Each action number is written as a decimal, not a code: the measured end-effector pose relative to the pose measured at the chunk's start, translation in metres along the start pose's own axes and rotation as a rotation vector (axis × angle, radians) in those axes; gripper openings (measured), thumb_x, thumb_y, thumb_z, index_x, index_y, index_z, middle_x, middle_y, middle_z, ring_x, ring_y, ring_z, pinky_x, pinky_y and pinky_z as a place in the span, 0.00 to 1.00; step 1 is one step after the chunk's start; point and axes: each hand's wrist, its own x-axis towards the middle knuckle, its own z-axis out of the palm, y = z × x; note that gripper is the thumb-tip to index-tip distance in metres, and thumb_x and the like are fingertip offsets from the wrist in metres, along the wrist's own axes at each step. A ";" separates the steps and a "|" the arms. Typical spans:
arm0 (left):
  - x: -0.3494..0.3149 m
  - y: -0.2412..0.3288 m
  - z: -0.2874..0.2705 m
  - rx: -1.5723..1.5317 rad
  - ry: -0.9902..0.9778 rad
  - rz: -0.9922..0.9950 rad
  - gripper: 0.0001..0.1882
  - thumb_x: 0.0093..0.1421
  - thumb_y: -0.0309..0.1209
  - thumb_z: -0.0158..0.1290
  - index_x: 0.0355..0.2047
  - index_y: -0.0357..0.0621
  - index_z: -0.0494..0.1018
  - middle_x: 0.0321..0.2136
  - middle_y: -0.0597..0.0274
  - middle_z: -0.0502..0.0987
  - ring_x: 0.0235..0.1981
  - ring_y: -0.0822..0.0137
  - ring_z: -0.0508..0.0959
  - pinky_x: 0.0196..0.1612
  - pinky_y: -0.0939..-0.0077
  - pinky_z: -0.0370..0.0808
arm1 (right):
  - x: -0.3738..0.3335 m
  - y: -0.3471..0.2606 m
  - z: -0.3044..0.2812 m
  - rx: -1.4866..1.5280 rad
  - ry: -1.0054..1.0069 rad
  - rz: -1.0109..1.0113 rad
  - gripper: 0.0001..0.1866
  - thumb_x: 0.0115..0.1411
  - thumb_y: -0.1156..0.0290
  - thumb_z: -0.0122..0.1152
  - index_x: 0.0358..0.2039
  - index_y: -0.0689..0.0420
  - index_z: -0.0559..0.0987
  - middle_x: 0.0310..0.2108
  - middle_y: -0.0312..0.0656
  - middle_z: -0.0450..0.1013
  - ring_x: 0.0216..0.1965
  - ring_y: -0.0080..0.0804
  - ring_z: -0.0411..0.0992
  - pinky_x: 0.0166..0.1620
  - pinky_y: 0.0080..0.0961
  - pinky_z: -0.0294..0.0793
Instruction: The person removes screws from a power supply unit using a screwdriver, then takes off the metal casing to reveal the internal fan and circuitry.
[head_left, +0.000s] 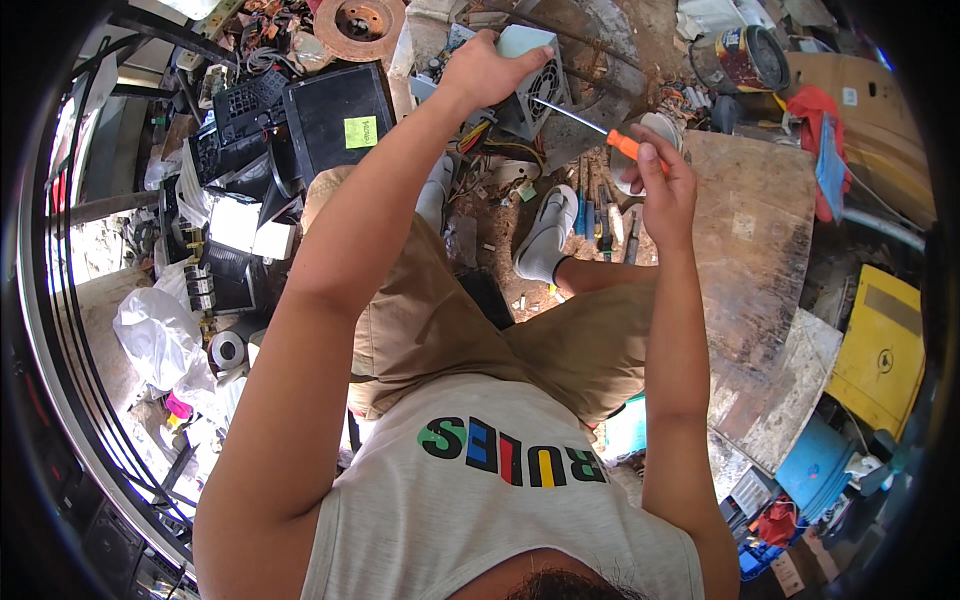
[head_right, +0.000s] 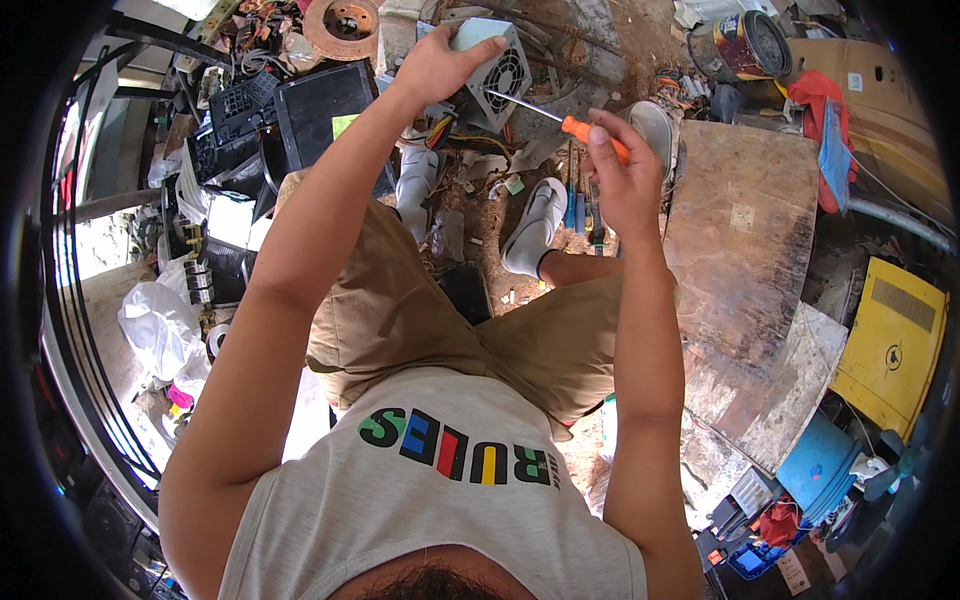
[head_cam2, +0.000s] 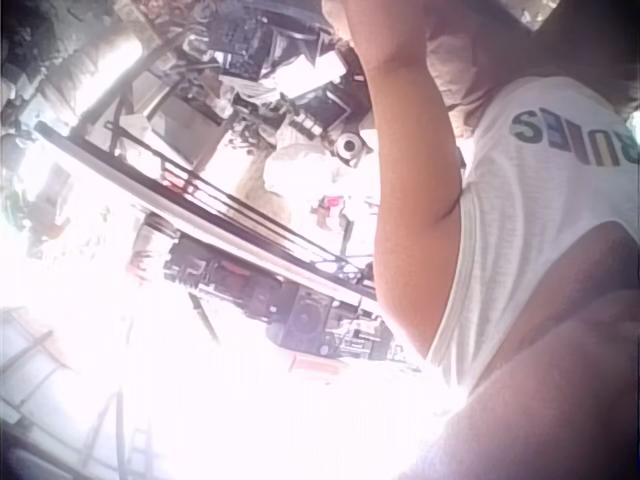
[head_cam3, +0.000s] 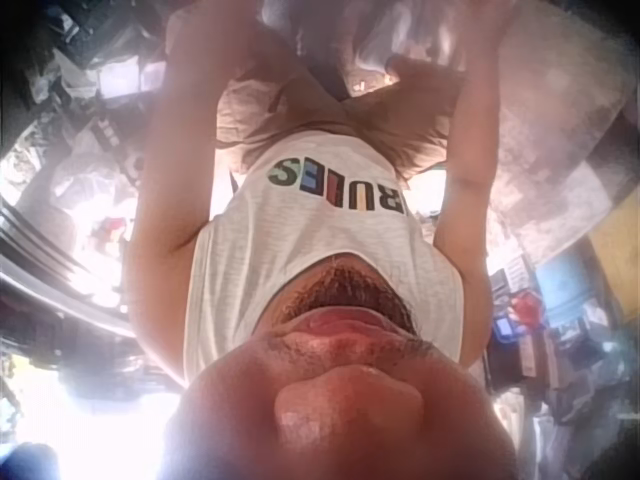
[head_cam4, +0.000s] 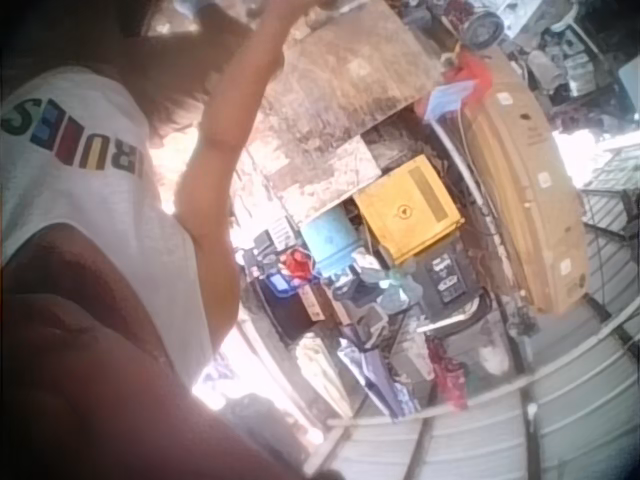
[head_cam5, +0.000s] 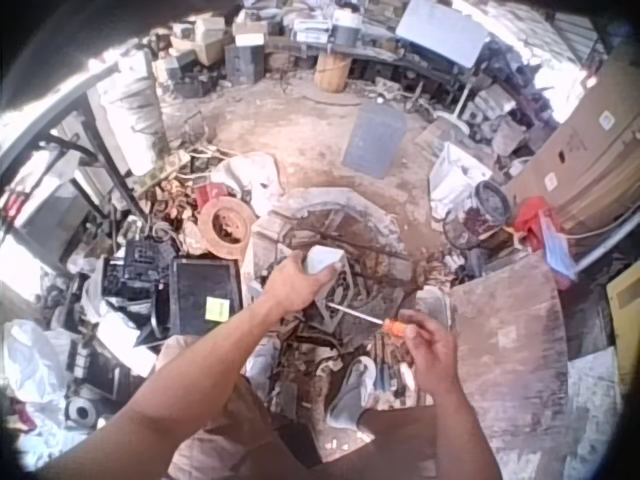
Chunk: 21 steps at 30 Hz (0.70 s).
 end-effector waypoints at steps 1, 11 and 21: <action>0.000 0.000 -0.001 -0.001 -0.003 -0.003 0.56 0.47 0.70 0.56 0.54 0.23 0.68 0.48 0.32 0.77 0.52 0.44 0.78 0.56 0.60 0.74 | 0.000 -0.001 -0.002 -0.062 -0.029 0.092 0.18 0.65 0.67 0.63 0.52 0.61 0.78 0.40 0.40 0.78 0.39 0.19 0.74 0.41 0.17 0.74; 0.002 -0.005 -0.001 0.007 -0.023 -0.014 0.57 0.48 0.70 0.56 0.57 0.23 0.67 0.49 0.33 0.76 0.53 0.46 0.77 0.56 0.62 0.73 | -0.020 0.036 0.024 0.963 0.006 0.453 0.16 0.62 0.67 0.65 0.50 0.54 0.78 0.37 0.38 0.77 0.35 0.25 0.73 0.36 0.23 0.77; -0.003 0.006 0.001 -0.013 -0.019 -0.034 0.57 0.51 0.69 0.54 0.59 0.22 0.64 0.53 0.29 0.73 0.57 0.43 0.74 0.60 0.60 0.69 | 0.041 0.016 0.105 -0.101 0.014 0.123 0.20 0.62 0.54 0.61 0.29 0.62 0.78 0.21 0.46 0.75 0.25 0.43 0.75 0.31 0.38 0.72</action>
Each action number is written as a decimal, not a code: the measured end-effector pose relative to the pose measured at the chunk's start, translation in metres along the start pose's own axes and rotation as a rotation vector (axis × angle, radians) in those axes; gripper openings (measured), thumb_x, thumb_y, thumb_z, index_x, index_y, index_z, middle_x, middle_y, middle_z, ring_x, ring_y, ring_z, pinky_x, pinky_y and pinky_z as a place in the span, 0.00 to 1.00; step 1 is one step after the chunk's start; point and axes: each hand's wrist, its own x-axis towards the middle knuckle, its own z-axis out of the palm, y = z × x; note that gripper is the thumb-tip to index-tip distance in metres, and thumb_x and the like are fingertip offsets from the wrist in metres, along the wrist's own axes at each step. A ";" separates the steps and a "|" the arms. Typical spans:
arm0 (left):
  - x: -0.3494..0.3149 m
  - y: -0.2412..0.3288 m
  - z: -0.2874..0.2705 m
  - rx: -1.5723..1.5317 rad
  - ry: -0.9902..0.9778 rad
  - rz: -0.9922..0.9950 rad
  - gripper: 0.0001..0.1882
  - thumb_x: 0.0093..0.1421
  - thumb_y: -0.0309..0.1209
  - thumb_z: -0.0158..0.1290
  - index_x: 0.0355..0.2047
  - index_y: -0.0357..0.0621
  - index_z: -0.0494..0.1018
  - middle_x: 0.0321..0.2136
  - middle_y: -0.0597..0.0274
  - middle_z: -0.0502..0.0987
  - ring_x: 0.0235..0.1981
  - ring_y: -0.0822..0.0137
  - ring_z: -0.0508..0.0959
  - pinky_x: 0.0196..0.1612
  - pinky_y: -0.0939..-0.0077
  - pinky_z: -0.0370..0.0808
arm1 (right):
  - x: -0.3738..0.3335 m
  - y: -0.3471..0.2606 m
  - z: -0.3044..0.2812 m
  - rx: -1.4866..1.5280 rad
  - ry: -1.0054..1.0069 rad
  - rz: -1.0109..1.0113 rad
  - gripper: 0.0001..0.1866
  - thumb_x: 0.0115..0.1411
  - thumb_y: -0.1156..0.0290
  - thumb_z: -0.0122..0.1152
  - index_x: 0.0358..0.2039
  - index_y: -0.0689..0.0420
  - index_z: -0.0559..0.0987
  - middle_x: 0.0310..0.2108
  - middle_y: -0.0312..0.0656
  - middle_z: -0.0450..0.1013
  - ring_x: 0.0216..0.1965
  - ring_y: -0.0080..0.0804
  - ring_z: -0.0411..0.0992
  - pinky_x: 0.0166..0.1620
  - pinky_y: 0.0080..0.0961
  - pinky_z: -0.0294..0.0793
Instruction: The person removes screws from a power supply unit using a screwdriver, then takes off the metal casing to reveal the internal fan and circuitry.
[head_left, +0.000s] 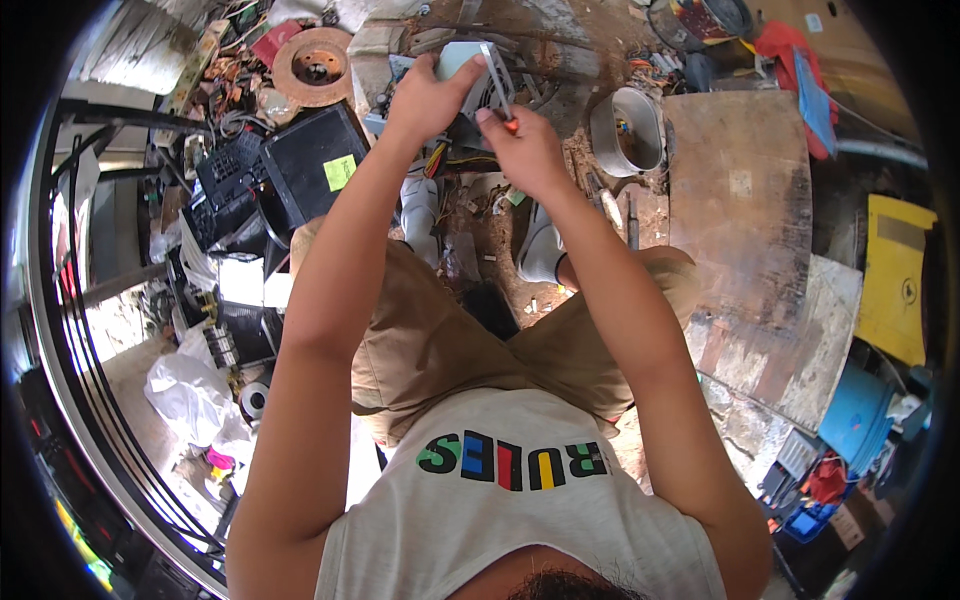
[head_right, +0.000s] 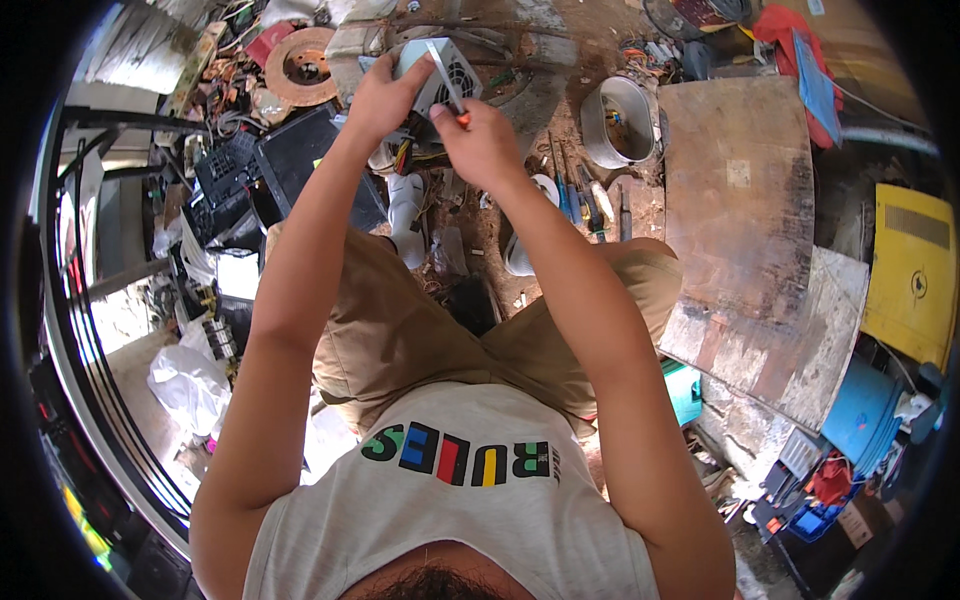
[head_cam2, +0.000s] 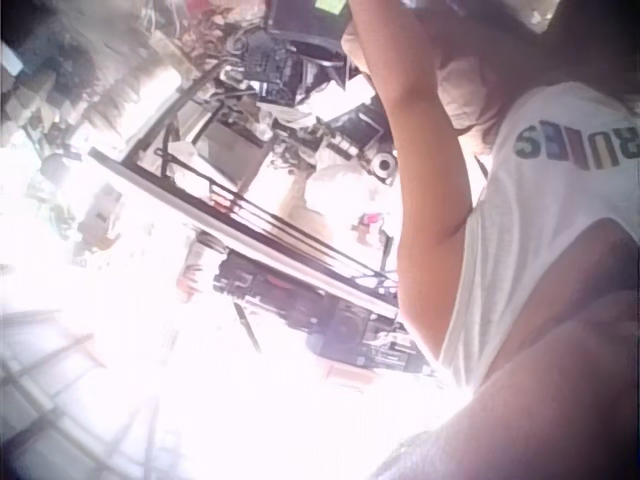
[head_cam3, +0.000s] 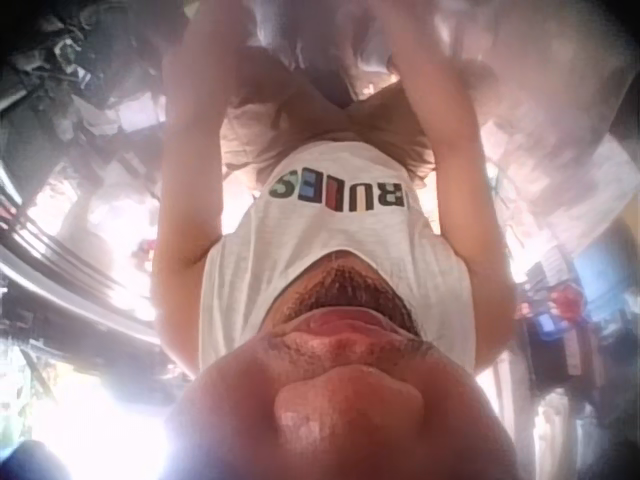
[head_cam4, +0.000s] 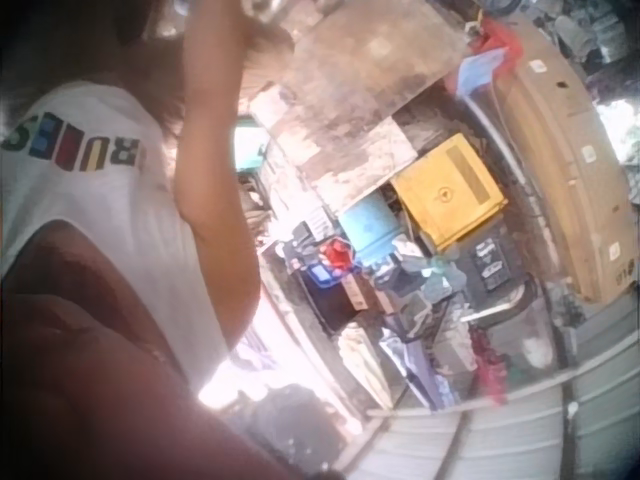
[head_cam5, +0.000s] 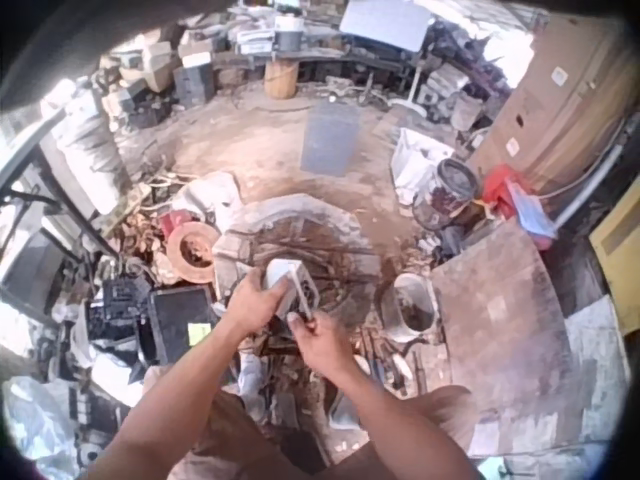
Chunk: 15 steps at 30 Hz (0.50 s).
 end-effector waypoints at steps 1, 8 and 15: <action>0.000 0.000 0.000 -0.019 0.000 0.007 0.56 0.52 0.69 0.53 0.59 0.22 0.64 0.53 0.29 0.73 0.57 0.43 0.74 0.60 0.60 0.68 | 0.002 0.002 0.003 -0.014 0.004 -0.006 0.21 0.62 0.54 0.61 0.29 0.63 0.77 0.20 0.47 0.74 0.25 0.45 0.75 0.32 0.39 0.72; 0.001 0.001 0.000 -0.041 -0.039 0.016 0.46 0.59 0.62 0.53 0.55 0.24 0.68 0.47 0.32 0.77 0.53 0.44 0.77 0.56 0.61 0.71 | 0.008 -0.003 0.000 -0.112 0.029 -0.088 0.20 0.61 0.55 0.61 0.26 0.63 0.77 0.22 0.53 0.74 0.28 0.56 0.74 0.32 0.44 0.72; 0.006 -0.001 0.001 0.006 -0.068 0.020 0.47 0.58 0.63 0.54 0.55 0.24 0.68 0.46 0.32 0.77 0.52 0.44 0.78 0.55 0.62 0.72 | 0.003 -0.003 -0.012 -0.027 0.027 -0.268 0.11 0.58 0.66 0.66 0.33 0.61 0.79 0.26 0.43 0.78 0.29 0.31 0.77 0.36 0.28 0.75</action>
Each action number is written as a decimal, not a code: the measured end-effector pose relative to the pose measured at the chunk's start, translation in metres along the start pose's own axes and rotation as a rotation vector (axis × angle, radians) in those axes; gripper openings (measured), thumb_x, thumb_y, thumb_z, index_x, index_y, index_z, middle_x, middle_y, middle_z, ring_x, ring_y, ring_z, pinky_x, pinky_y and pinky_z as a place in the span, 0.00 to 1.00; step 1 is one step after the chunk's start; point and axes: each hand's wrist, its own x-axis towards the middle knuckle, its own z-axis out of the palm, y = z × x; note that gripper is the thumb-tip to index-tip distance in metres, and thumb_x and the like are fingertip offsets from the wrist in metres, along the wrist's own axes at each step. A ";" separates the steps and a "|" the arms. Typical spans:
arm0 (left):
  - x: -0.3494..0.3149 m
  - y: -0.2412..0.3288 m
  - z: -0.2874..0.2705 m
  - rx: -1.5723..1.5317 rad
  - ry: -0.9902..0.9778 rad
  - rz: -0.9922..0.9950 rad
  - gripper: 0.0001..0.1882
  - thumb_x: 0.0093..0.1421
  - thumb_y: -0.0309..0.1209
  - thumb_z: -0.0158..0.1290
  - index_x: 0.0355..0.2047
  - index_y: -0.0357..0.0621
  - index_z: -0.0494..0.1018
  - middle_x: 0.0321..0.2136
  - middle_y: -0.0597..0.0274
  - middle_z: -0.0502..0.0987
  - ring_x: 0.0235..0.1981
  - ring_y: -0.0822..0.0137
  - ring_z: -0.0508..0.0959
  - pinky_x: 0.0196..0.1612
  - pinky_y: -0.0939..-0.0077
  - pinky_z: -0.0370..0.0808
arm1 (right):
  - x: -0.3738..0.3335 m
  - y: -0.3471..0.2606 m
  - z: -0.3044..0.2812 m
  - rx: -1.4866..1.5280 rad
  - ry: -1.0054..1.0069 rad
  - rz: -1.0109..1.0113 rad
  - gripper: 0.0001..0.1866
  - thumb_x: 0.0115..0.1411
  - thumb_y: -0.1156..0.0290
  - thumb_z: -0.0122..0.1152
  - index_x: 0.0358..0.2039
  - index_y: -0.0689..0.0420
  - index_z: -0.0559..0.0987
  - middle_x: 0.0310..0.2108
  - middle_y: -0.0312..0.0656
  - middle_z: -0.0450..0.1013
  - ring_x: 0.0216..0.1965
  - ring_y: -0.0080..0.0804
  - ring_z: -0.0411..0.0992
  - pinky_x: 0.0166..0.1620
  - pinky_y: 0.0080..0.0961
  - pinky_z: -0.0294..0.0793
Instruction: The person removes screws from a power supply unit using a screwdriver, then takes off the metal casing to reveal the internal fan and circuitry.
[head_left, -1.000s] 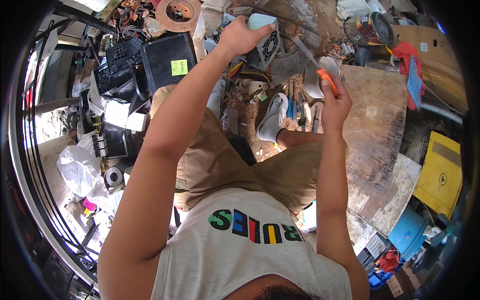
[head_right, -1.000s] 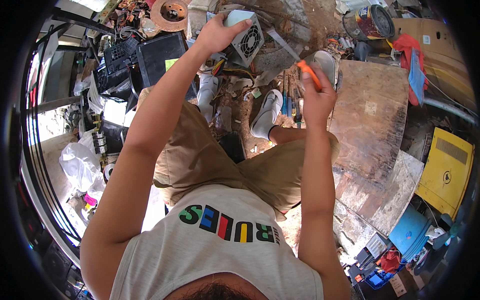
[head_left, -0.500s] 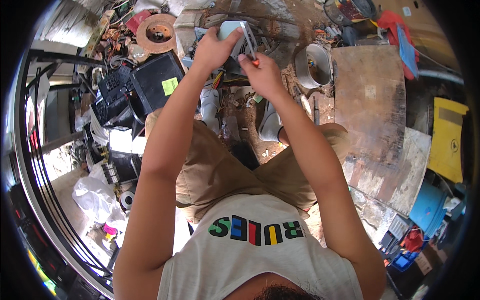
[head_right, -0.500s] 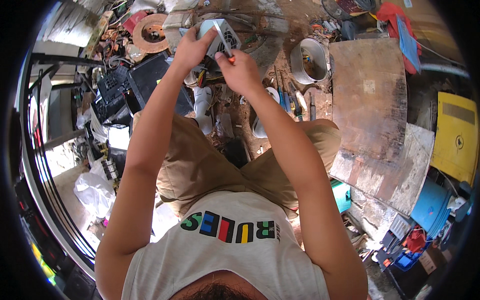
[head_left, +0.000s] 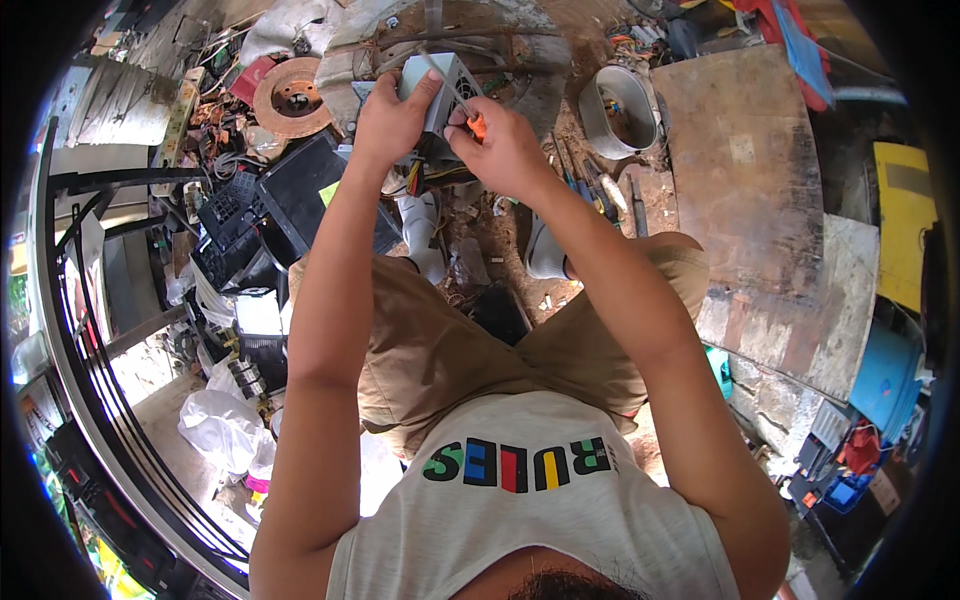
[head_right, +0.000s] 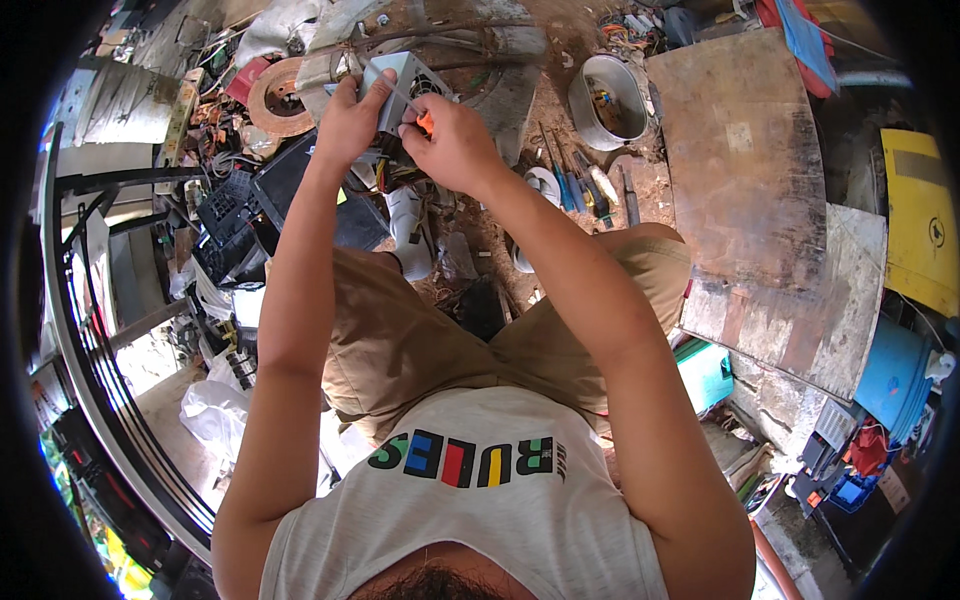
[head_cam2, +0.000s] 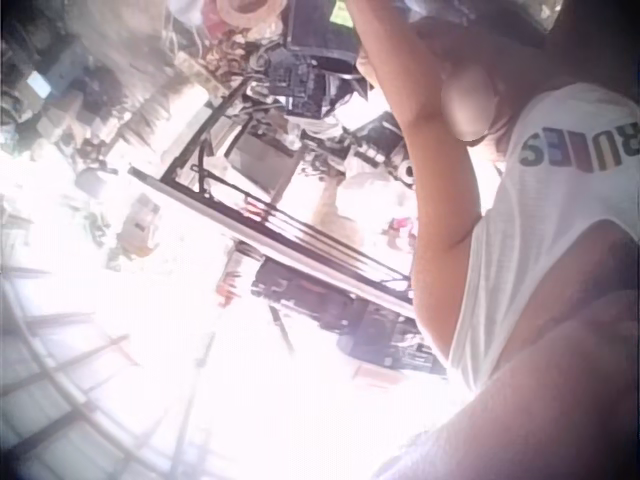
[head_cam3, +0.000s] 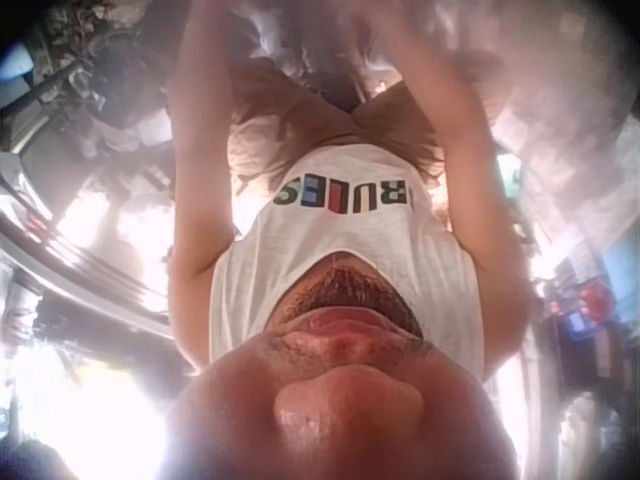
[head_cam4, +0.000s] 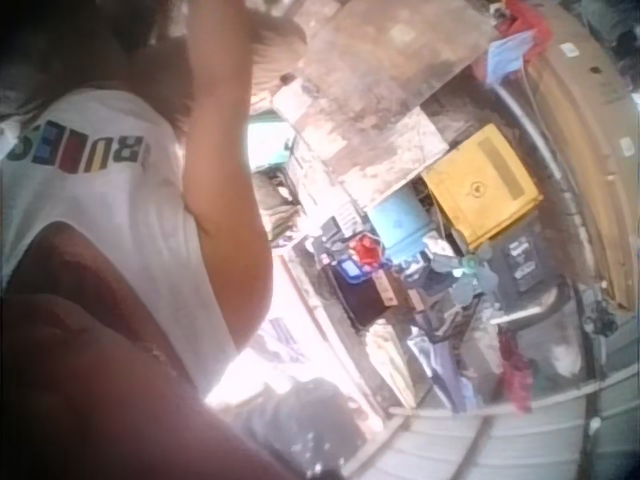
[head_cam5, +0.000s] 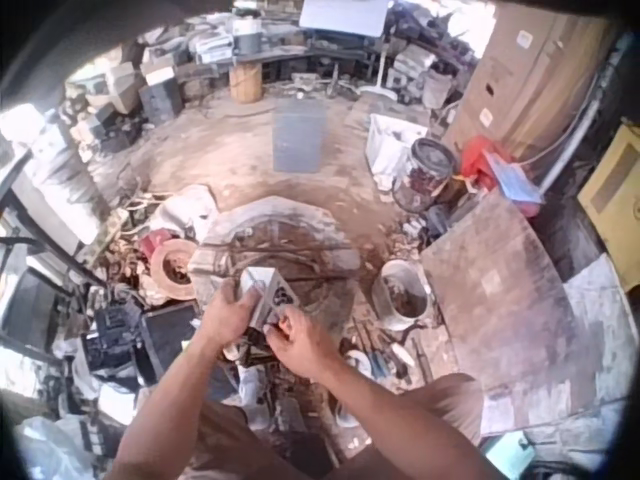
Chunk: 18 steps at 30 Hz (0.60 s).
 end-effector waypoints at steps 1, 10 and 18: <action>0.002 0.000 0.001 -0.011 -0.012 0.002 0.47 0.58 0.63 0.54 0.56 0.24 0.67 0.46 0.32 0.77 0.52 0.44 0.78 0.55 0.62 0.72 | 0.000 0.004 -0.001 0.022 0.055 -0.026 0.11 0.57 0.66 0.66 0.33 0.61 0.79 0.27 0.42 0.78 0.29 0.29 0.76 0.36 0.27 0.75; 0.004 0.010 0.003 0.098 0.031 0.298 0.44 0.57 0.60 0.57 0.61 0.36 0.65 0.53 0.33 0.73 0.56 0.44 0.74 0.56 0.59 0.71 | 0.033 0.057 -0.074 -0.141 0.083 0.198 0.25 0.60 0.62 0.64 0.57 0.57 0.75 0.37 0.40 0.77 0.36 0.26 0.73 0.42 0.26 0.73; -0.004 0.026 -0.019 0.140 -0.192 0.237 0.36 0.52 0.41 0.61 0.60 0.41 0.65 0.49 0.40 0.75 0.49 0.49 0.77 0.53 0.62 0.73 | -0.010 0.039 -0.142 -0.097 -0.166 0.045 0.27 0.64 0.66 0.60 0.62 0.58 0.68 0.46 0.40 0.76 0.43 0.25 0.75 0.47 0.24 0.74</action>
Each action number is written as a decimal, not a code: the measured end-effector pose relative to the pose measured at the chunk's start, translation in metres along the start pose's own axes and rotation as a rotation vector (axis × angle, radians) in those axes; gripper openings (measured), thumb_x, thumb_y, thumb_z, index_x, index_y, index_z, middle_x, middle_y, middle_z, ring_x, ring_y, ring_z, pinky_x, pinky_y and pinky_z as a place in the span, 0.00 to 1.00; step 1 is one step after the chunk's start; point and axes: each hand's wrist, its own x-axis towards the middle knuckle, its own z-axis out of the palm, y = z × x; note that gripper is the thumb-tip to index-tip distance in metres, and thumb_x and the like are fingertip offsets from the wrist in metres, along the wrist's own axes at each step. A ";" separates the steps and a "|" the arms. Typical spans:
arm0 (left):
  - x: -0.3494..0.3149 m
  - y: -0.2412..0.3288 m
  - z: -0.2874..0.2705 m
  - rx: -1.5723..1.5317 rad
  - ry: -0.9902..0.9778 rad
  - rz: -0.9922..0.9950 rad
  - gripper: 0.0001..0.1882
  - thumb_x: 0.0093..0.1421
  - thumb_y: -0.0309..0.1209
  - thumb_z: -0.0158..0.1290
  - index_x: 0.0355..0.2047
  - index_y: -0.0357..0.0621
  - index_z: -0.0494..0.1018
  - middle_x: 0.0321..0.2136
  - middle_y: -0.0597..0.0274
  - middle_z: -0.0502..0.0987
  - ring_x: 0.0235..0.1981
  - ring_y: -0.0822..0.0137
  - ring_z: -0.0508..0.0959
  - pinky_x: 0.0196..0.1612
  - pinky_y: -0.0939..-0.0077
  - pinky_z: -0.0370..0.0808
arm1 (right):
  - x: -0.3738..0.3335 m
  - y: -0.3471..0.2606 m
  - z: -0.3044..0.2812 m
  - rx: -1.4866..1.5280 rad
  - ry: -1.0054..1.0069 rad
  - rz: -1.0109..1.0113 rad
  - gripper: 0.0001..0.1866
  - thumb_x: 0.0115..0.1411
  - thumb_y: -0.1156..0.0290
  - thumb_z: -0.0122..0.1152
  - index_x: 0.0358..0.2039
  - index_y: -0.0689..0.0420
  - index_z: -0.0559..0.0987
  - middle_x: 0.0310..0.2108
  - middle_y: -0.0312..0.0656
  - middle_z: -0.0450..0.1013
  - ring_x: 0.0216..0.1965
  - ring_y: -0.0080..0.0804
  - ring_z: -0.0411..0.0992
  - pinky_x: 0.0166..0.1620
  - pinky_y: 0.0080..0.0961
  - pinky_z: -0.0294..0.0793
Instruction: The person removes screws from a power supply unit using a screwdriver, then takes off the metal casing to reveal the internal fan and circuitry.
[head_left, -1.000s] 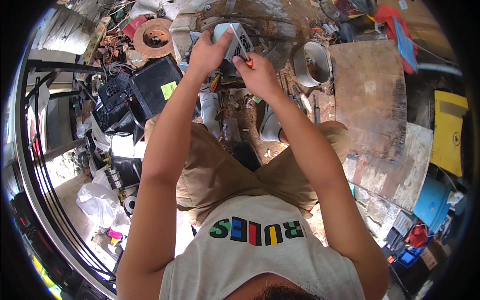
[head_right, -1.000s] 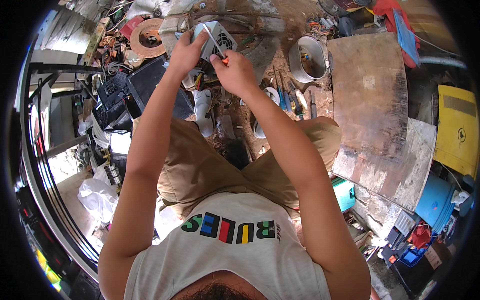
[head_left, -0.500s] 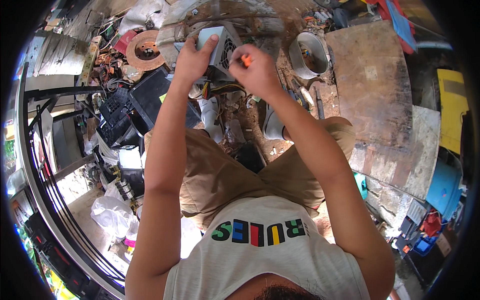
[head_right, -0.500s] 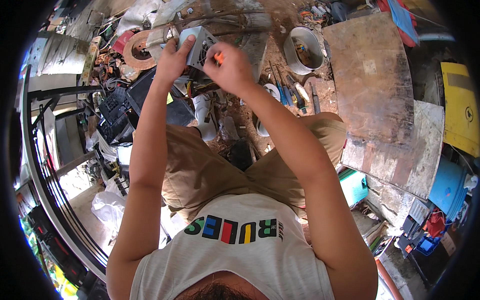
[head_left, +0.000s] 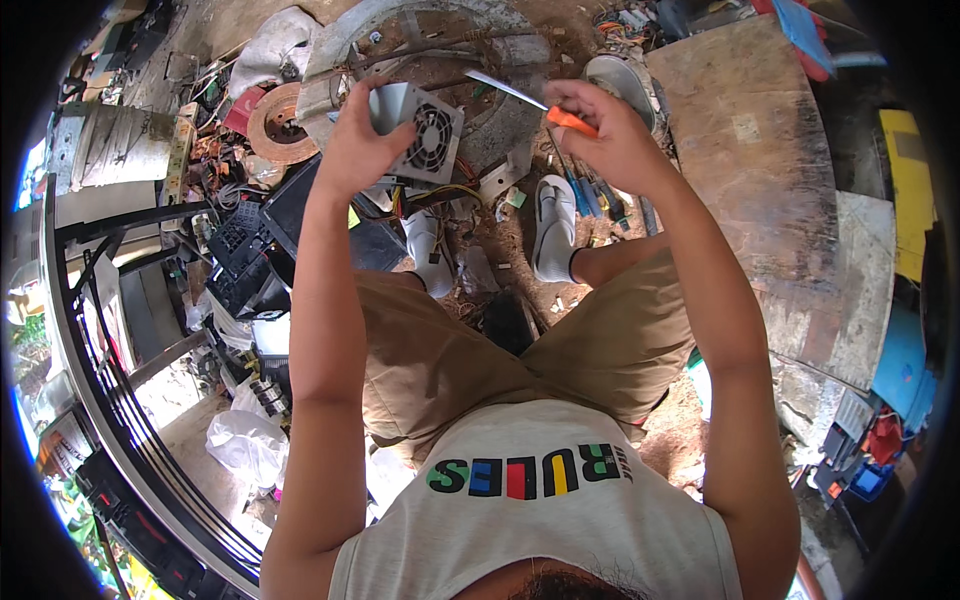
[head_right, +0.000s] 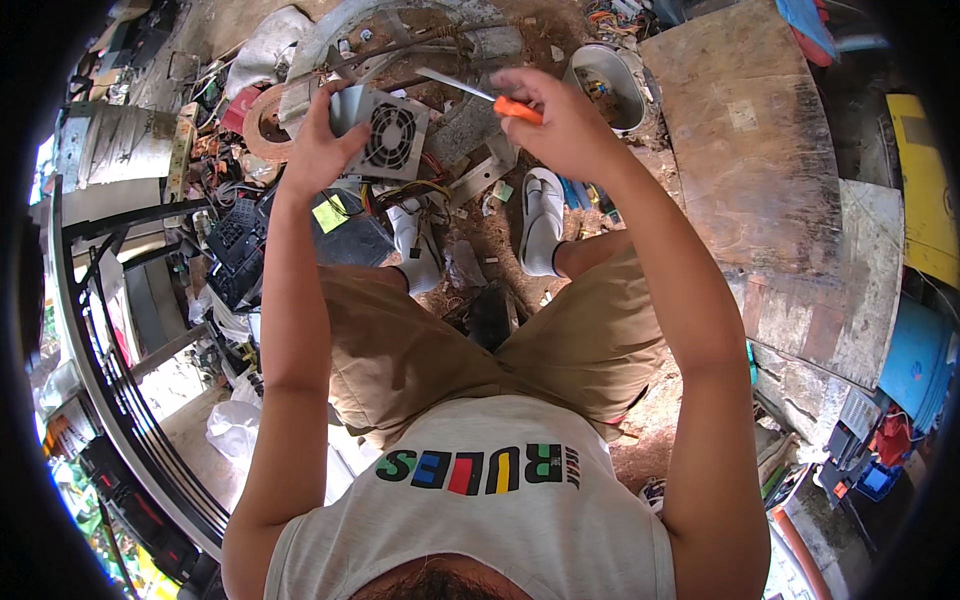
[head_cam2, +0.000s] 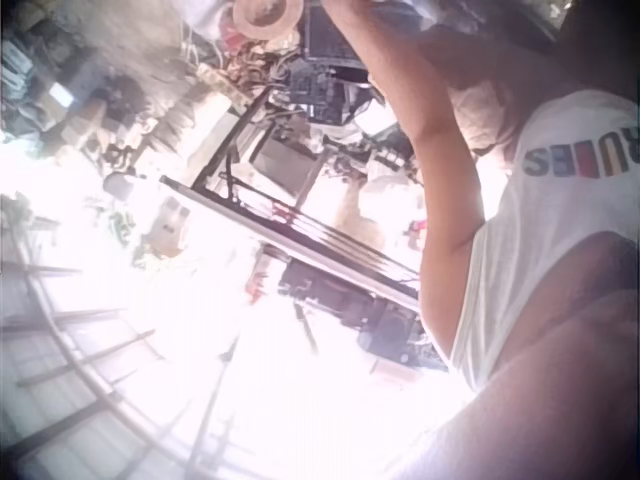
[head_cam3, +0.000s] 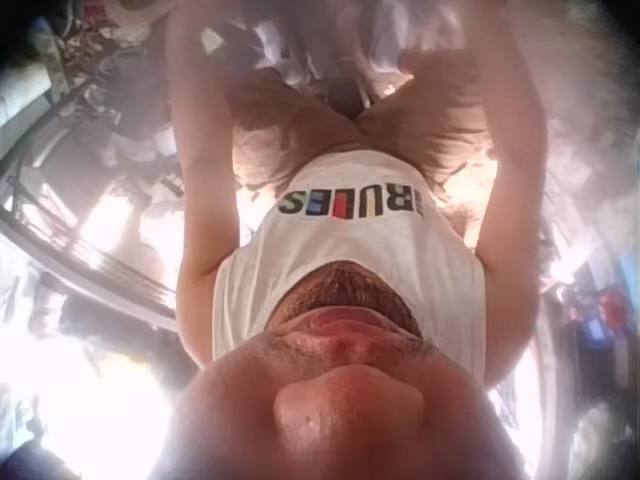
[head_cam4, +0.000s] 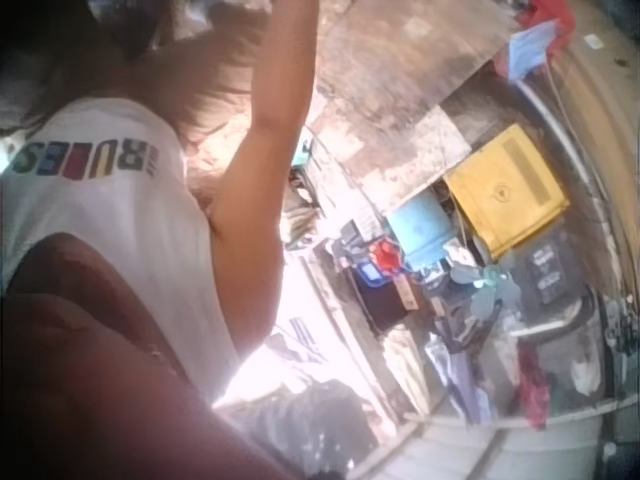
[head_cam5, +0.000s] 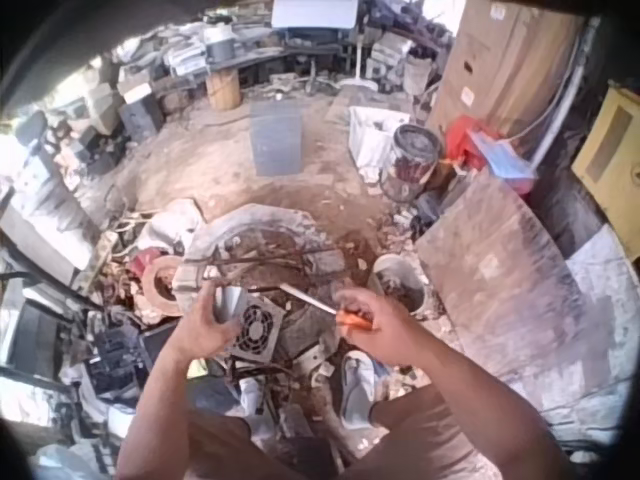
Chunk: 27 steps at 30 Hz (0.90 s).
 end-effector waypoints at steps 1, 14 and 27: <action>0.000 -0.001 -0.004 -0.031 -0.033 -0.020 0.35 0.52 0.38 0.60 0.59 0.41 0.65 0.48 0.40 0.75 0.48 0.50 0.77 0.53 0.63 0.73 | -0.004 -0.004 0.003 0.128 0.001 0.016 0.27 0.64 0.66 0.60 0.62 0.58 0.68 0.47 0.40 0.77 0.44 0.25 0.76 0.47 0.23 0.74; 0.004 -0.010 0.004 0.055 0.054 0.006 0.30 0.58 0.41 0.59 0.57 0.41 0.65 0.39 0.48 0.79 0.40 0.58 0.79 0.47 0.66 0.74 | 0.008 -0.026 0.041 0.124 0.025 0.036 0.17 0.64 0.65 0.61 0.50 0.59 0.81 0.30 0.37 0.79 0.30 0.18 0.69 0.36 0.21 0.71; 0.002 -0.009 0.002 0.006 0.053 -0.052 0.32 0.55 0.43 0.60 0.56 0.39 0.68 0.45 0.43 0.79 0.47 0.50 0.79 0.52 0.62 0.73 | 0.031 -0.032 0.021 -0.310 0.006 -0.339 0.18 0.63 0.66 0.61 0.52 0.55 0.81 0.26 0.41 0.77 0.28 0.26 0.73 0.38 0.26 0.74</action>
